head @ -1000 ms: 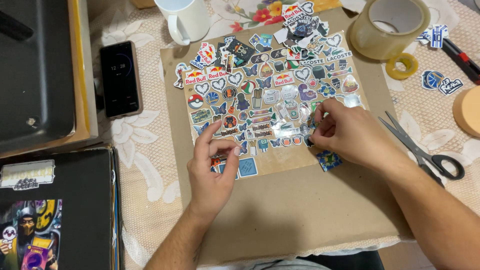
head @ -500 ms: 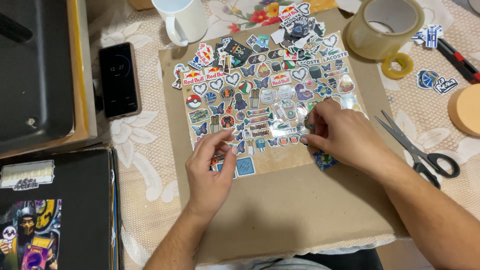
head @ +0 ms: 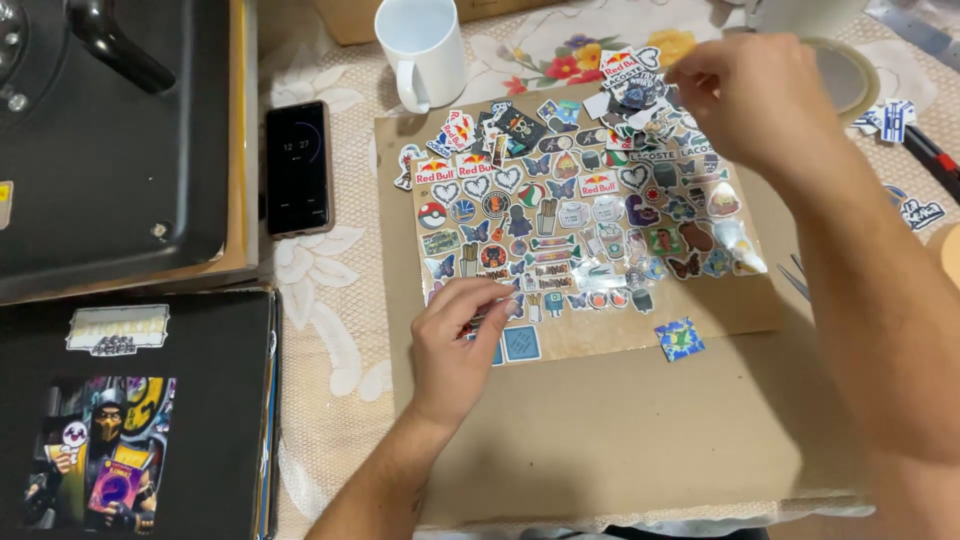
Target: The person peels stickers from a sheet, cuts them with scissors, and places them onto a cardboard surface. They also use a roll of clear tape, cutting a piece and applying it to the cardboard.
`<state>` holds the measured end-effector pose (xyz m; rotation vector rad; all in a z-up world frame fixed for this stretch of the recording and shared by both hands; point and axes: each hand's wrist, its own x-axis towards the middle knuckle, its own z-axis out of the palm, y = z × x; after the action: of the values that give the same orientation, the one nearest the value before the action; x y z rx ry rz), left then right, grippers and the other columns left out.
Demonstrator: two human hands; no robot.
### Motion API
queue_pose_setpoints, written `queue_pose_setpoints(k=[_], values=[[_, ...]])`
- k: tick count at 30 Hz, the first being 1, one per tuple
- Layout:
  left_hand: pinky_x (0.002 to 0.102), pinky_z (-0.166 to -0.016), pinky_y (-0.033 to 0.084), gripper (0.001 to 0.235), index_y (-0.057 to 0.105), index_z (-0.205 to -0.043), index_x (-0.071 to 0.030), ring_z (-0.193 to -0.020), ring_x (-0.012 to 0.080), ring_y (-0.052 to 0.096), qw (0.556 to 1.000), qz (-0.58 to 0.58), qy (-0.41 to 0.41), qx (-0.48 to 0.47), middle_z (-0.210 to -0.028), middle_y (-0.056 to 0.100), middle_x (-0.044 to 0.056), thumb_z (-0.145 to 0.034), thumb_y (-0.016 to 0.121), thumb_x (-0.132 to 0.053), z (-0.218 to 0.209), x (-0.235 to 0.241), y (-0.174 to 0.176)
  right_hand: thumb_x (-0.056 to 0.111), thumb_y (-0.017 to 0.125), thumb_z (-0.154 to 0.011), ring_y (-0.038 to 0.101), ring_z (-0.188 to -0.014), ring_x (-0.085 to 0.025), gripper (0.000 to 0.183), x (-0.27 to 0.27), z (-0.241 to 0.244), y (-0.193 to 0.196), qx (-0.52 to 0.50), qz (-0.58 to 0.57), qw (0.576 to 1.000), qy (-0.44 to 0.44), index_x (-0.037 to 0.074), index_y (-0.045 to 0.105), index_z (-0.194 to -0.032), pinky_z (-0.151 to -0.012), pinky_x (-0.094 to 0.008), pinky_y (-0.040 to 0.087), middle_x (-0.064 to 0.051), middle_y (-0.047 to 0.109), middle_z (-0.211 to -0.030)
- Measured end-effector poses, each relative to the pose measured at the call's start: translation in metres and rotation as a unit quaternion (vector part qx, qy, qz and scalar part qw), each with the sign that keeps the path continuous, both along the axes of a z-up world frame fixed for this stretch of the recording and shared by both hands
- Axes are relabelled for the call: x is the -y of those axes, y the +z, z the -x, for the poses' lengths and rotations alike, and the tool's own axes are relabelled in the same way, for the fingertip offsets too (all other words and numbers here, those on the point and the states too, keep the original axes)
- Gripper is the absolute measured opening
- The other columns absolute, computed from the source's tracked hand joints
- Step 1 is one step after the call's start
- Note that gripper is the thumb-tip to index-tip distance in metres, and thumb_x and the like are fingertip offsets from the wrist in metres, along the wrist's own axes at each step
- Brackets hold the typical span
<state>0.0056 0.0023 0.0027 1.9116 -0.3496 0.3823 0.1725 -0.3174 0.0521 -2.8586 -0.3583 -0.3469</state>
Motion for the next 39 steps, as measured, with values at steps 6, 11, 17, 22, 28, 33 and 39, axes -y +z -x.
queue_pose_setpoints(k=[6,11,17,22,28,33,39], values=[[0.034,-0.090,0.053,0.023,0.065,-0.116,-0.009,-0.096,0.0209,0.068,0.995,-0.081,0.046,-0.037,-0.110,0.071,0.005,-0.093,0.064,-0.015,-0.001,-0.005,0.003,-0.011,0.048,-0.081,0.058,-0.108,-0.056,0.067,-0.018,-0.043,-0.028,-0.192,0.043,0.967,-0.165,0.000,0.047,-0.146,-0.087,-0.061,0.048,-0.037,0.065,-0.116],[0.046,-0.113,0.037,0.077,0.029,-0.148,0.000,-0.147,0.0378,0.034,0.986,-0.117,0.099,-0.071,-0.156,0.036,0.023,-0.090,0.071,-0.029,-0.008,-0.015,-0.010,-0.020,0.039,-0.083,0.048,-0.126,-0.047,0.074,-0.040,-0.005,0.007,-0.216,-0.099,0.953,-0.189,0.001,0.035,-0.153,-0.101,-0.059,0.038,-0.028,0.055,-0.137],[0.044,-0.120,0.025,0.083,0.019,-0.154,-0.008,-0.150,0.0357,0.028,0.966,0.141,0.099,-0.195,-0.163,0.022,0.024,-0.088,0.068,-0.025,-0.016,-0.021,-0.005,-0.024,0.038,-0.084,0.054,-0.112,-0.054,0.071,-0.046,0.015,0.009,-0.212,-0.050,0.956,-0.198,-0.004,0.031,-0.152,-0.088,-0.065,0.045,-0.036,0.058,-0.123],[0.045,-0.115,0.036,0.082,0.027,-0.152,-0.011,-0.147,0.0326,0.036,0.912,0.296,0.119,-0.258,-0.164,0.023,0.020,-0.082,0.069,-0.023,-0.027,-0.029,0.003,-0.017,0.041,-0.086,0.056,-0.113,-0.056,0.072,-0.040,0.023,0.005,-0.189,-0.031,0.961,-0.200,-0.001,0.029,-0.155,-0.090,-0.067,0.045,-0.036,0.056,-0.131],[0.027,-0.072,0.054,0.076,0.031,-0.149,-0.015,-0.121,0.0201,0.057,0.915,0.271,0.175,-0.241,-0.164,0.025,0.012,-0.080,0.056,0.007,-0.027,-0.033,0.006,0.003,0.041,-0.103,0.067,-0.077,-0.049,0.036,-0.015,0.023,-0.031,-0.092,0.020,0.986,-0.135,-0.005,0.051,-0.137,-0.068,-0.064,0.053,-0.029,0.070,-0.092],[0.023,-0.064,0.048,0.087,0.024,-0.157,-0.026,-0.066,0.0115,0.060,0.937,0.158,0.199,-0.238,-0.104,0.063,0.015,-0.082,0.047,0.013,-0.017,-0.031,0.019,0.035,0.081,-0.090,0.064,-0.104,-0.035,0.054,-0.018,0.011,-0.030,-0.135,-0.086,0.973,-0.166,0.005,0.062,-0.131,-0.089,-0.052,0.047,-0.016,0.070,-0.115],[0.031,-0.087,0.054,0.086,0.024,-0.155,-0.014,-0.116,0.0250,0.055,0.961,0.099,0.208,-0.153,-0.133,0.045,0.020,-0.077,0.054,0.012,-0.021,-0.033,0.002,0.033,0.091,-0.079,0.061,-0.084,-0.018,0.033,-0.013,-0.013,-0.045,-0.179,-0.151,0.951,-0.202,0.016,0.072,-0.100,-0.074,-0.040,0.047,-0.001,0.071,-0.090]])
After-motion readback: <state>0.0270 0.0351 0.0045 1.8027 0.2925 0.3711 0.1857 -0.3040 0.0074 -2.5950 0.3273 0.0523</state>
